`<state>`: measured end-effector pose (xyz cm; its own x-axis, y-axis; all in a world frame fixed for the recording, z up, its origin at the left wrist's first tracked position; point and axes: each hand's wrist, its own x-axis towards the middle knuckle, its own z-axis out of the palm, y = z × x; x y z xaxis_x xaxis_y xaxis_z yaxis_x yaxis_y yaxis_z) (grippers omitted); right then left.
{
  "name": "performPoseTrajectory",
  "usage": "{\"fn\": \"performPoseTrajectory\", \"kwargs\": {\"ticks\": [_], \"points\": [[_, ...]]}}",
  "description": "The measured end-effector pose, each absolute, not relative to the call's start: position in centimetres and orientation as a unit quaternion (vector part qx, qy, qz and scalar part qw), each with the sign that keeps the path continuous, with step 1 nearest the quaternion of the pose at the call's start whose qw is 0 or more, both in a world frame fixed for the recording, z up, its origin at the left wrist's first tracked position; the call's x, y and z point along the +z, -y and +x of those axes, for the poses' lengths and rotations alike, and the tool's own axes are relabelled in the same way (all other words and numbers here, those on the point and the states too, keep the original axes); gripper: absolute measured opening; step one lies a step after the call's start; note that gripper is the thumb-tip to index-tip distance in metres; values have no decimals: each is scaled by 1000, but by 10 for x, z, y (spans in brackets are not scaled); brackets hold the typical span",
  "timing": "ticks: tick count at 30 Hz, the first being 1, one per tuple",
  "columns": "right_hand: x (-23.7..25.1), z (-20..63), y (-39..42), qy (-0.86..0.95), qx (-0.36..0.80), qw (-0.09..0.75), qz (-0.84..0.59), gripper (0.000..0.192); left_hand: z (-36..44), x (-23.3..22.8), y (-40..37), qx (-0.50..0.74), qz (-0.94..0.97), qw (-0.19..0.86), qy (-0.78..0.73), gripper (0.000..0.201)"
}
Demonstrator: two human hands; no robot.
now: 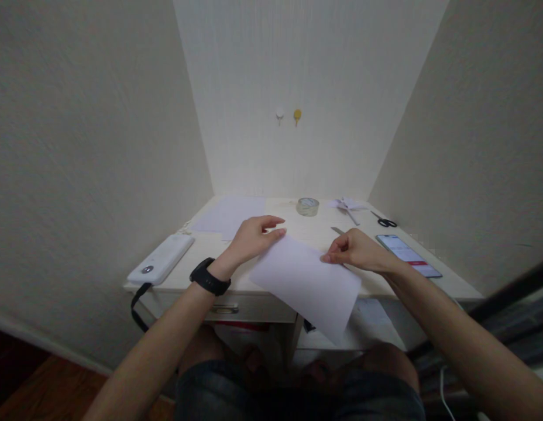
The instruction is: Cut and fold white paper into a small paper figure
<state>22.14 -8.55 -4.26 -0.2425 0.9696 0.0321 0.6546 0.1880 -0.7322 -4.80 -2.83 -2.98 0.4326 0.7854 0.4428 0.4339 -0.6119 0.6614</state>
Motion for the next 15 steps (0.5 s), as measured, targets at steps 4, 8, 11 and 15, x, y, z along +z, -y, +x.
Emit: {"fn": "performPoseTrajectory", "kwargs": {"ticks": [4, 8, 11, 15], "points": [[-39, 215, 83, 755, 280, 248, -538, 38, -28, -15, 42, 279, 907, 114, -294, 33], [-34, 211, 83, 769, 286, 234, -521, 34, -8, -8, 46, 171, 941, 125, -264, 15], [-32, 213, 87, 784, 291, 190, -514, 32, -4, -9, 44, 152, 940, 132, -274, 12], [-32, 220, 91, 778, 314, 164, -519, 32, -9, -10, 41, 146, 935, 138, -292, 13]]}}
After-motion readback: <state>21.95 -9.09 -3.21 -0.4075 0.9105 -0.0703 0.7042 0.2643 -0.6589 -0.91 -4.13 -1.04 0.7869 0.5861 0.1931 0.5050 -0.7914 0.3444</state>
